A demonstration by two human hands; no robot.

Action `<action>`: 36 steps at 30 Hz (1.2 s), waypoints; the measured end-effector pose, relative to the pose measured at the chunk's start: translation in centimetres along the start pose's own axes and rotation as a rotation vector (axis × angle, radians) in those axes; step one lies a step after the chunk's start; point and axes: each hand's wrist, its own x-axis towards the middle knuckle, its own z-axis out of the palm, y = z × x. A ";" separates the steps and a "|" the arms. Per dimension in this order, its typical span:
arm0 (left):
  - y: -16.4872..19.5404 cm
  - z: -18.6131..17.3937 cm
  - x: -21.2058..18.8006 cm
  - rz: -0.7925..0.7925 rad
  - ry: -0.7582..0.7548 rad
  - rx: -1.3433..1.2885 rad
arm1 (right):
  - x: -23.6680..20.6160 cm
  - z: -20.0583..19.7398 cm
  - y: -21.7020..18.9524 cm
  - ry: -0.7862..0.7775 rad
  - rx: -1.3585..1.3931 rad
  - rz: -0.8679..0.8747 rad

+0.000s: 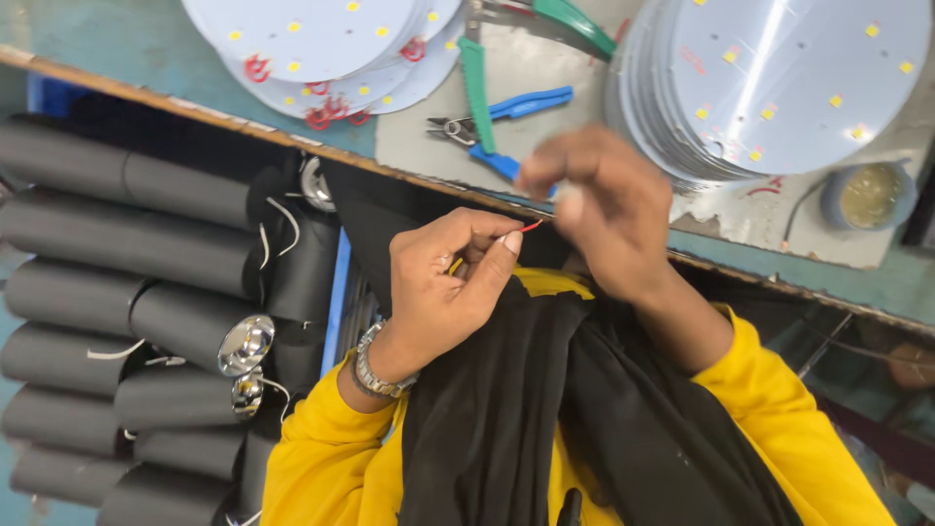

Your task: The person solders red wires to circular LED modules using a soldering iron and solder wire. They repeatedly tin the wire ends, apply solder to the module pads, and trim excess wire with pliers. Finished modules are stacked on the left side of the workbench.

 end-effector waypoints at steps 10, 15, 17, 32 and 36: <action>2.6 7.0 1.4 0.209 -0.254 0.178 | -8.8 -8.0 -4.7 0.431 -0.732 -0.160; 2.6 10.3 2.2 0.183 -0.370 0.203 | -12.7 -16.0 -5.2 0.655 -1.127 0.046; 2.6 11.6 2.4 0.230 -0.435 0.220 | -13.4 -17.5 -4.3 0.603 -1.124 0.169; 2.7 17.9 3.9 0.455 -0.495 0.302 | -16.3 -14.3 -1.5 0.513 -0.868 -0.212; 2.5 18.0 3.9 0.462 -0.500 0.342 | -15.8 -14.0 -1.8 0.514 -0.864 -0.231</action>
